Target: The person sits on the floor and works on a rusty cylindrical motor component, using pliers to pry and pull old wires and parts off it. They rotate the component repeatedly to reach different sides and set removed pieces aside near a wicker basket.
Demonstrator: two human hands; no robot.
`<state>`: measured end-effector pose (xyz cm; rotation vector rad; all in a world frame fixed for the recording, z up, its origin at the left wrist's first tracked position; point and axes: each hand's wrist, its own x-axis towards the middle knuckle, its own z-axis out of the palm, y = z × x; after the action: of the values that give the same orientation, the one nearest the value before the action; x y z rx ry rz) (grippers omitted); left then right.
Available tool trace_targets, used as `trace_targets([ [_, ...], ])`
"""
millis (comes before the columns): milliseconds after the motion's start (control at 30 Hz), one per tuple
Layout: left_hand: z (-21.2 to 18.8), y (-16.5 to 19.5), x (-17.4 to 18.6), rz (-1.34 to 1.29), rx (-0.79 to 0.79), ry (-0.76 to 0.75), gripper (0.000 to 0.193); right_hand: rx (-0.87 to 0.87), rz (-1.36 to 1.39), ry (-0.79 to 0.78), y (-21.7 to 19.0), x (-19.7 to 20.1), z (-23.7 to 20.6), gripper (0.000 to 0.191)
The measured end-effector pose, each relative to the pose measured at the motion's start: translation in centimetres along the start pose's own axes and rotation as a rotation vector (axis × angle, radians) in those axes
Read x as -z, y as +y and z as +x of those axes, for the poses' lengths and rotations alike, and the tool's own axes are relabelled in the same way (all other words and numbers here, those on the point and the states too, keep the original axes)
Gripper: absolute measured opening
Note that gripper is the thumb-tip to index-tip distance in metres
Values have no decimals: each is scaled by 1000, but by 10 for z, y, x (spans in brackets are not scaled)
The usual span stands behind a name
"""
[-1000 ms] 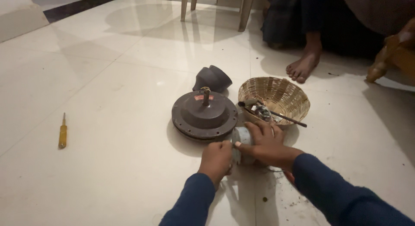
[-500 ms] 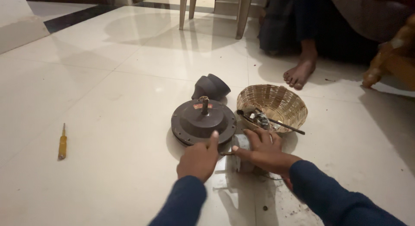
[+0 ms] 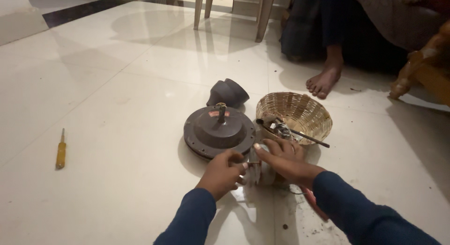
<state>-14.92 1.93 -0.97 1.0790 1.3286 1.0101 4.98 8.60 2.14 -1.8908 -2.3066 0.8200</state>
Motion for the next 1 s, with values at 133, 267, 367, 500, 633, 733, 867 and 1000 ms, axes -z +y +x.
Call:
trace_targets([
  [133,-12,2,-8,136,-168,34,23,56,-25,-41,13,-3,10,88],
  [267,-18,-4,-11,222,-126,96,27,347,-361,16,28,-11,21,65],
  [367,-8,-10,-15,292,-330,212,33,391,-544,29,35,-16,25,53],
  [500,3,-16,-28,-90,-24,223,38,393,-469,18,38,-17,26,49],
  [633,5,-13,-33,-292,143,199,37,421,-552,65,39,-18,22,52],
  [733,5,-10,-28,-386,246,166,33,404,-544,53,35,-16,21,53],
  [867,6,-17,-19,-482,176,-5,28,301,-310,-20,29,-12,21,59],
  [1000,11,-31,-13,-584,128,-121,30,85,-74,-36,27,-12,17,76],
])
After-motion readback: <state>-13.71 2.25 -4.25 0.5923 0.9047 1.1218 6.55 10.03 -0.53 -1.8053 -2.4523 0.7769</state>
